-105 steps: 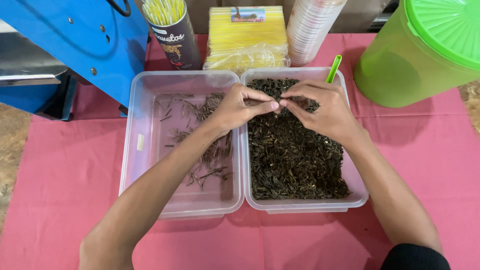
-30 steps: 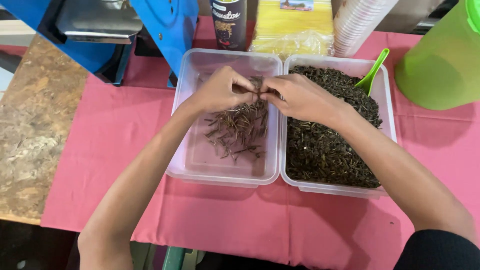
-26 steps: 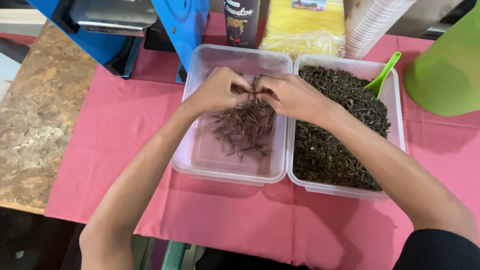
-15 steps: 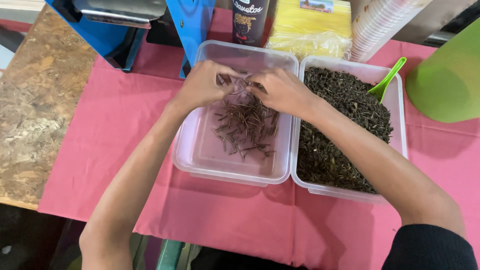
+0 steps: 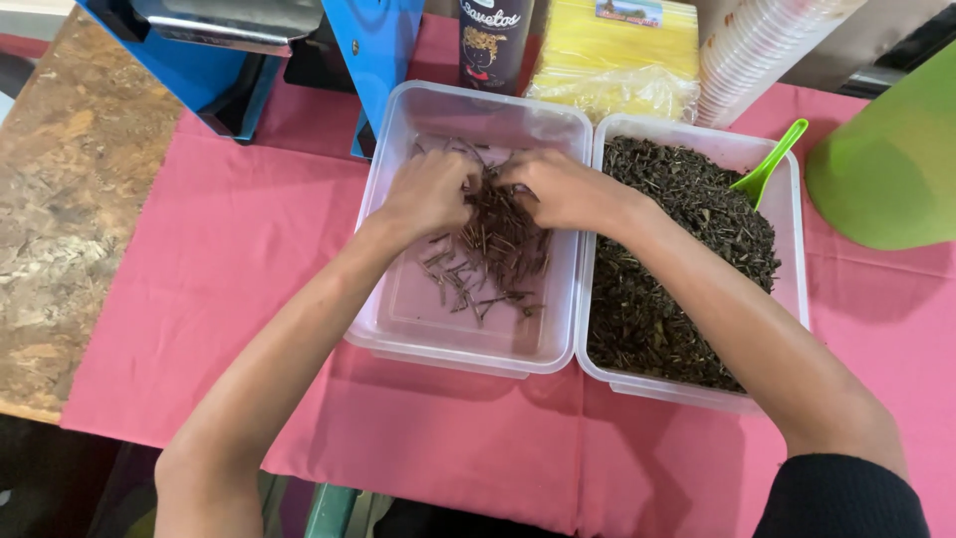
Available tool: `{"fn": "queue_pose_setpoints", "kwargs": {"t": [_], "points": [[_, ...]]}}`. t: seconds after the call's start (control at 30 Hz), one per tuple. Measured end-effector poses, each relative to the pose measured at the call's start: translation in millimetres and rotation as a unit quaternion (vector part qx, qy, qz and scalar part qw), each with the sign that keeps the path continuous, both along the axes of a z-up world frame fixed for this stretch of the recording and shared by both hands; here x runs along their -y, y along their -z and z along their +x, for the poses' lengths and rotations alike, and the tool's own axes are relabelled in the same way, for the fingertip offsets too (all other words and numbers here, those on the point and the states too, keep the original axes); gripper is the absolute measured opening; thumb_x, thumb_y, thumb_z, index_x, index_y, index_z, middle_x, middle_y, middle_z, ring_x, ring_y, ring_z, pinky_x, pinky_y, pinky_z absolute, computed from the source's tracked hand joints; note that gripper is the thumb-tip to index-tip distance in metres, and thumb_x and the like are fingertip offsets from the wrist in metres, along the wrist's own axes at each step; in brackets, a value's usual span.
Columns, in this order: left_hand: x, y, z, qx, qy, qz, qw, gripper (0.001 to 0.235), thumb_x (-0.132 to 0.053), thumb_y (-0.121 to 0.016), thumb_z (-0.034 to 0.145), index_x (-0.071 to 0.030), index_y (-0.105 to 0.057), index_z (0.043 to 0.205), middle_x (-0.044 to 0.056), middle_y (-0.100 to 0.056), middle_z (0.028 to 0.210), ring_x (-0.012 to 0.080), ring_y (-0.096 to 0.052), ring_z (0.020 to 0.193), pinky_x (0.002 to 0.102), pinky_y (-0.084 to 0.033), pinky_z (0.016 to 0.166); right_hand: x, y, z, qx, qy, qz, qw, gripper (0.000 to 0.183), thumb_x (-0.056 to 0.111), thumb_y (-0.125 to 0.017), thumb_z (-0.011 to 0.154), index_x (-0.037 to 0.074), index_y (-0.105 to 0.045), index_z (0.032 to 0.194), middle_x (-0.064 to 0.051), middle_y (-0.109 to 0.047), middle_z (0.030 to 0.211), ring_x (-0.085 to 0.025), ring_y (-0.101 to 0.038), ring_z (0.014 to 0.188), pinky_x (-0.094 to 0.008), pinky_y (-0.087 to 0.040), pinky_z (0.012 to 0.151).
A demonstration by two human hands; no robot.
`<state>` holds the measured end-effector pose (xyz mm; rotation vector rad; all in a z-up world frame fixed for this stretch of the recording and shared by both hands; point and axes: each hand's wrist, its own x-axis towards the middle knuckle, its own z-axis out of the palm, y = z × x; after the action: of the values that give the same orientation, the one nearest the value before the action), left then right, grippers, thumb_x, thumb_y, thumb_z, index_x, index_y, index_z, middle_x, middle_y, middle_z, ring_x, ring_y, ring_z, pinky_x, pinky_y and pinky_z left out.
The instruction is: The person sorts dried plant material by hand, picking out longer stems and placing them into a separate container. The person occasionally uses a green plastic scoop to move material within the main container while continuing to separate stems.
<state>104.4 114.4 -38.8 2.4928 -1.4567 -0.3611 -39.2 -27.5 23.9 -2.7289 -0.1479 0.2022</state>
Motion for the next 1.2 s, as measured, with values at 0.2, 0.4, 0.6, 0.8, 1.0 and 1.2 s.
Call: {"fn": "queue_pose_setpoints", "kwargs": {"t": [0.2,0.4,0.6,0.8,1.0,1.2], "points": [[4,20,1,0.003,0.014,0.004,1.0,0.017,-0.026,-0.078,0.076,-0.024,-0.081,0.093,0.013,-0.076,0.087,0.0459,-0.073,0.085,0.056,-0.061,0.071,15,41,4,-0.017,-0.031,-0.078,0.996,0.028,0.015,-0.072,0.089,-0.008,-0.076,0.104,-0.026,-0.072,0.094,-0.045,-0.072,0.085,-0.054,-0.059,0.071],[2,-42,-27,-0.064,0.045,-0.008,0.997,0.021,-0.025,-0.073,0.082,-0.017,-0.079,0.1,0.017,-0.076,0.094,0.0481,-0.071,0.095,0.059,-0.058,0.081,20,-7,-29,-0.01,0.004,-0.074,0.997,0.027,0.023,-0.068,0.095,-0.001,-0.079,0.101,-0.021,-0.075,0.095,-0.041,-0.075,0.086,-0.051,-0.061,0.073],[47,-53,-58,-0.132,0.105,-0.152,0.974,0.022,-0.015,-0.062,0.084,-0.012,-0.08,0.098,0.015,-0.076,0.082,0.0478,-0.072,0.083,0.056,-0.058,0.074,41,-56,-62,0.059,0.048,-0.075,0.994,0.026,0.015,-0.065,0.1,-0.003,-0.075,0.115,-0.028,-0.074,0.107,-0.043,-0.073,0.102,-0.051,-0.061,0.088],[93,-62,-92,-0.085,0.11,-0.098,0.985,0.046,-0.008,-0.062,0.1,0.008,-0.048,0.141,0.013,-0.067,0.073,0.0361,-0.074,0.082,0.057,-0.058,0.091,112,-32,-105,0.156,0.12,-0.108,0.974,0.024,0.01,-0.069,0.096,-0.003,-0.076,0.114,-0.018,-0.077,0.11,-0.035,-0.073,0.089,-0.049,-0.056,0.082],[115,-56,-89,-0.066,0.064,-0.087,0.992,0.039,0.0,-0.071,0.094,0.001,-0.061,0.131,0.007,-0.067,0.067,0.0183,-0.068,0.055,0.044,-0.065,0.082,153,-9,-124,0.08,0.302,-0.18,0.933,0.044,0.016,-0.057,0.102,-0.002,-0.064,0.141,-0.034,-0.069,0.118,-0.058,-0.067,0.091,-0.066,-0.051,0.079],[113,-58,-83,-0.138,0.034,-0.097,0.985,0.05,0.004,-0.069,0.087,-0.006,-0.059,0.134,0.004,-0.065,0.074,0.0078,-0.055,0.051,0.022,-0.062,0.061,173,19,-122,0.105,0.285,-0.166,0.938,0.04,0.007,-0.057,0.096,0.0,-0.071,0.133,-0.035,-0.071,0.106,-0.061,-0.065,0.081,-0.066,-0.051,0.078]]}}
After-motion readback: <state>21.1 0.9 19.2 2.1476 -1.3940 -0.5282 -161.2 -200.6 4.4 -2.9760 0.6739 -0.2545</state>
